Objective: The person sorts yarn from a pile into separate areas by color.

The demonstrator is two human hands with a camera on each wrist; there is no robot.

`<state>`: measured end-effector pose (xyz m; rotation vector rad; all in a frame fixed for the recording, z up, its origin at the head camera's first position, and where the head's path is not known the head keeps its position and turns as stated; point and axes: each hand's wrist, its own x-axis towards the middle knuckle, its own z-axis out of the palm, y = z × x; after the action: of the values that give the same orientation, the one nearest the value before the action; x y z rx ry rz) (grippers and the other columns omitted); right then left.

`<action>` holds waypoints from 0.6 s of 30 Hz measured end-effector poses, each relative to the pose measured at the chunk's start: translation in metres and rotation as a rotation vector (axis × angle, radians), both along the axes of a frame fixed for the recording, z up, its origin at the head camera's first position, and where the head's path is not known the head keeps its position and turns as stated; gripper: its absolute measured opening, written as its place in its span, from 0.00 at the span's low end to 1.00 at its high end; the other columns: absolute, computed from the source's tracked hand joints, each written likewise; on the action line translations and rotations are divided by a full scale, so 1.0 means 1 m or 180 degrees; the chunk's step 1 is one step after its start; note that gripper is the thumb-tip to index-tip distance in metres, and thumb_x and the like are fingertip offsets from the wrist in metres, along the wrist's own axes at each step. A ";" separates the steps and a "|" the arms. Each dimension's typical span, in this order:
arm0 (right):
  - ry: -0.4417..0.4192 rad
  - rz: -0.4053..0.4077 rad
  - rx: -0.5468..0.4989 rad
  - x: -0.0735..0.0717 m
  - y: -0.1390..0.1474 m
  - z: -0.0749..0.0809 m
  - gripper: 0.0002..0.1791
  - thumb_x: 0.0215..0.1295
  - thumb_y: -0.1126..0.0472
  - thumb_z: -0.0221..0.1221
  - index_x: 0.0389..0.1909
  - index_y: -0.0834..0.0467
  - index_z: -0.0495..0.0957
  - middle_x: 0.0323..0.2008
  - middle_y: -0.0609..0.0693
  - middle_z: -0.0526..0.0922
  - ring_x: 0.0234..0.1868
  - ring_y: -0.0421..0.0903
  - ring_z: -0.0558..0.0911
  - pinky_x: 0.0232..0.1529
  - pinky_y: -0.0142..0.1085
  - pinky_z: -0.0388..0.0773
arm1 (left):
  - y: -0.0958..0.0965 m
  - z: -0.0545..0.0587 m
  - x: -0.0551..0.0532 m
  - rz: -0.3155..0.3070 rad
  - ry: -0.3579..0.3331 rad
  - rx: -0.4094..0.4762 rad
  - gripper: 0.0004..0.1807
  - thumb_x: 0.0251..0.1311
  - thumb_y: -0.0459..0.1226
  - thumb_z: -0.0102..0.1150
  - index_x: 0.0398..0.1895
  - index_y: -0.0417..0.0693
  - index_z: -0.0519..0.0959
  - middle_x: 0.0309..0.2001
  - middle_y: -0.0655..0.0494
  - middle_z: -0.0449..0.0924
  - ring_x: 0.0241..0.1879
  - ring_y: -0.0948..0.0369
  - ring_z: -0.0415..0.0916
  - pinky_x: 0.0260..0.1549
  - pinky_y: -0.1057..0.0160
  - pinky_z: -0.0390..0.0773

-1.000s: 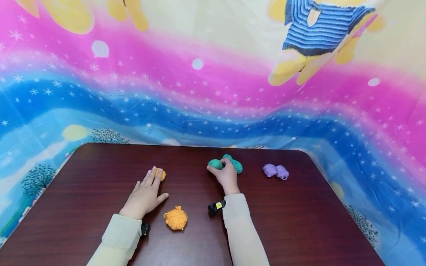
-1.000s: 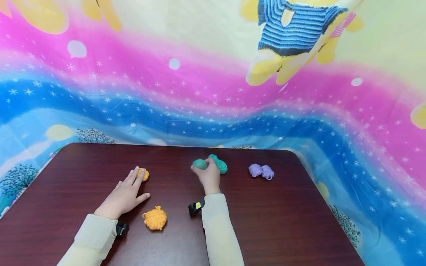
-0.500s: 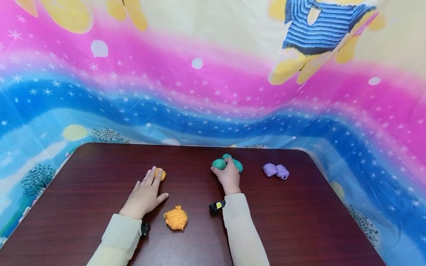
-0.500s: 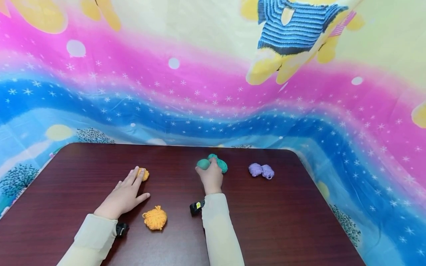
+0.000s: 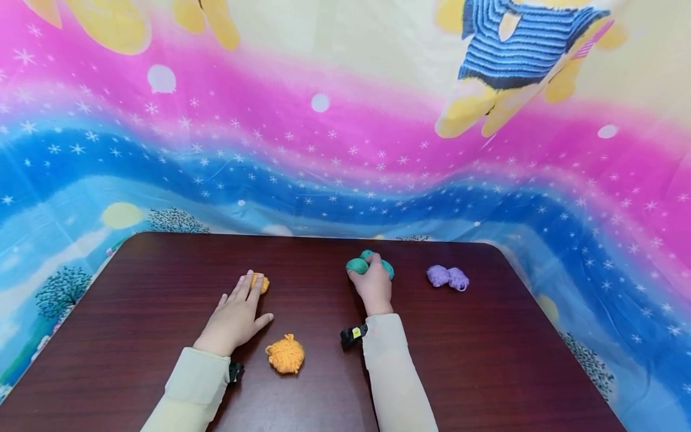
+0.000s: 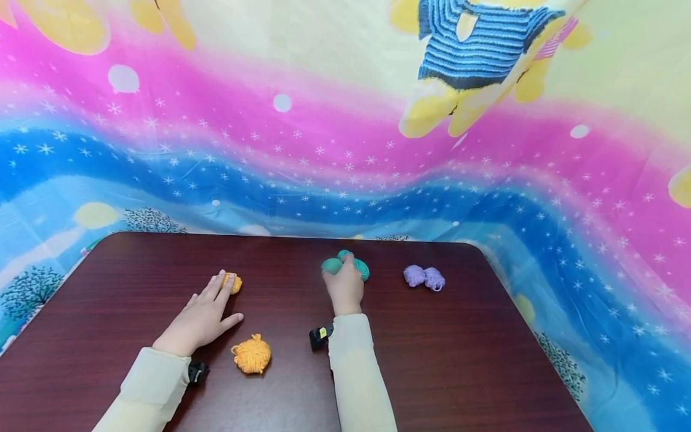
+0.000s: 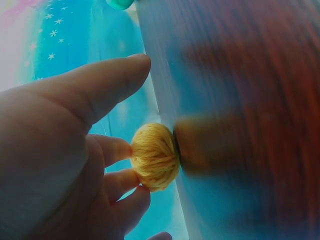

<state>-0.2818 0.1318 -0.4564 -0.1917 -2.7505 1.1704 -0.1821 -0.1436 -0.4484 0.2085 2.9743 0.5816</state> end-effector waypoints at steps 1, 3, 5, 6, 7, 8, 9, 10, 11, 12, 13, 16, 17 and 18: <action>0.0015 -0.0001 -0.0025 0.000 0.000 0.002 0.30 0.65 0.56 0.69 0.62 0.64 0.70 0.47 0.62 0.83 0.42 0.58 0.82 0.45 0.53 0.81 | 0.000 0.000 0.000 0.0000 0.0000 0.0000 0.47 0.69 0.47 0.63 0.79 0.33 0.50 0.79 0.32 0.41 0.78 0.37 0.42 0.70 0.32 0.52; 0.0060 -0.0004 -0.0084 0.001 0.000 0.006 0.29 0.65 0.57 0.68 0.62 0.64 0.71 0.44 0.61 0.83 0.38 0.55 0.81 0.43 0.51 0.80 | 0.000 0.000 0.000 -0.0009 0.0002 -0.0003 0.47 0.69 0.47 0.62 0.79 0.33 0.50 0.79 0.31 0.41 0.78 0.37 0.42 0.70 0.32 0.52; 0.0101 0.0007 -0.0159 0.001 0.000 0.009 0.27 0.66 0.58 0.67 0.62 0.64 0.72 0.37 0.58 0.82 0.32 0.52 0.77 0.38 0.47 0.78 | 0.000 0.000 0.000 -0.0019 -0.0010 -0.0006 0.47 0.69 0.47 0.62 0.79 0.33 0.50 0.79 0.31 0.41 0.78 0.37 0.42 0.69 0.32 0.52; 0.0118 0.0022 -0.0205 0.002 -0.001 0.011 0.26 0.66 0.59 0.66 0.62 0.64 0.72 0.33 0.57 0.80 0.29 0.50 0.75 0.36 0.45 0.77 | 0.000 0.000 0.000 -0.0020 -0.0007 -0.0004 0.47 0.69 0.47 0.62 0.79 0.33 0.50 0.79 0.31 0.41 0.78 0.37 0.42 0.69 0.31 0.52; 0.0136 0.0046 -0.0239 0.002 -0.001 0.013 0.25 0.66 0.60 0.65 0.61 0.64 0.73 0.29 0.55 0.79 0.27 0.49 0.73 0.34 0.43 0.75 | 0.000 0.000 0.000 -0.0021 -0.0007 -0.0005 0.47 0.69 0.47 0.62 0.79 0.33 0.50 0.79 0.31 0.41 0.78 0.37 0.42 0.69 0.31 0.52; 0.0146 0.0072 -0.0274 0.003 -0.002 0.016 0.24 0.66 0.60 0.64 0.60 0.64 0.73 0.26 0.54 0.77 0.25 0.47 0.72 0.32 0.42 0.74 | 0.000 0.001 0.000 -0.0025 -0.0003 -0.0008 0.47 0.70 0.47 0.61 0.79 0.32 0.50 0.79 0.30 0.41 0.78 0.37 0.42 0.69 0.31 0.52; 0.0145 0.0096 -0.0309 0.003 -0.003 0.018 0.23 0.66 0.60 0.64 0.59 0.63 0.74 0.23 0.52 0.76 0.24 0.46 0.71 0.31 0.41 0.73 | 0.000 0.001 0.000 -0.0022 -0.0008 -0.0007 0.47 0.70 0.47 0.61 0.79 0.33 0.50 0.79 0.31 0.41 0.78 0.37 0.42 0.69 0.31 0.52; 0.0132 0.0126 -0.0354 0.004 -0.004 0.020 0.22 0.66 0.59 0.64 0.58 0.63 0.75 0.21 0.51 0.75 0.24 0.46 0.72 0.30 0.41 0.72 | 0.000 0.001 0.000 -0.0023 -0.0012 -0.0007 0.47 0.70 0.47 0.61 0.79 0.33 0.50 0.79 0.31 0.41 0.78 0.37 0.42 0.69 0.31 0.52; 0.0119 0.0160 -0.0405 0.005 -0.006 0.023 0.21 0.67 0.59 0.64 0.57 0.63 0.75 0.21 0.51 0.75 0.23 0.46 0.73 0.29 0.41 0.72 | 0.000 0.002 0.000 -0.0029 -0.0004 -0.0003 0.47 0.69 0.47 0.62 0.79 0.32 0.50 0.79 0.30 0.41 0.77 0.36 0.42 0.69 0.31 0.53; 0.0099 0.0190 -0.0439 0.005 -0.007 0.025 0.20 0.67 0.58 0.64 0.56 0.62 0.76 0.22 0.51 0.77 0.24 0.46 0.75 0.29 0.41 0.74 | 0.000 0.002 0.000 -0.0035 0.0005 0.0000 0.46 0.69 0.47 0.62 0.79 0.32 0.50 0.79 0.30 0.41 0.77 0.36 0.42 0.69 0.31 0.53; 0.0078 0.0229 -0.0471 0.006 -0.008 0.027 0.19 0.67 0.58 0.64 0.56 0.62 0.77 0.22 0.51 0.78 0.25 0.46 0.76 0.30 0.41 0.74 | 0.000 0.002 0.000 -0.0042 0.0015 0.0004 0.46 0.69 0.47 0.62 0.79 0.32 0.50 0.79 0.30 0.41 0.77 0.36 0.42 0.69 0.31 0.53; 0.0045 0.0334 -0.0502 0.008 -0.011 0.031 0.18 0.69 0.57 0.64 0.54 0.61 0.78 0.27 0.53 0.80 0.27 0.48 0.78 0.31 0.42 0.76 | -0.001 0.001 0.000 -0.0068 0.0046 0.0000 0.46 0.70 0.46 0.61 0.79 0.32 0.50 0.79 0.30 0.42 0.77 0.36 0.43 0.68 0.31 0.54; 0.0053 0.0368 -0.0488 0.008 -0.011 0.031 0.17 0.69 0.57 0.64 0.54 0.61 0.78 0.28 0.53 0.80 0.28 0.48 0.79 0.31 0.42 0.76 | -0.001 0.001 -0.001 -0.0078 0.0061 0.0000 0.46 0.70 0.46 0.61 0.79 0.33 0.51 0.79 0.30 0.42 0.77 0.36 0.43 0.68 0.31 0.54; 0.0074 0.0397 -0.0470 0.008 -0.012 0.032 0.17 0.69 0.57 0.64 0.54 0.61 0.78 0.29 0.54 0.80 0.28 0.49 0.79 0.31 0.43 0.77 | -0.001 0.001 -0.001 -0.0080 0.0069 0.0006 0.46 0.70 0.46 0.62 0.79 0.33 0.51 0.79 0.30 0.43 0.77 0.36 0.43 0.68 0.31 0.54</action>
<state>-0.2735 0.1197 -0.4249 -0.0225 -2.6907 1.3992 -0.1827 -0.1450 -0.4473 0.2537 2.9873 0.5828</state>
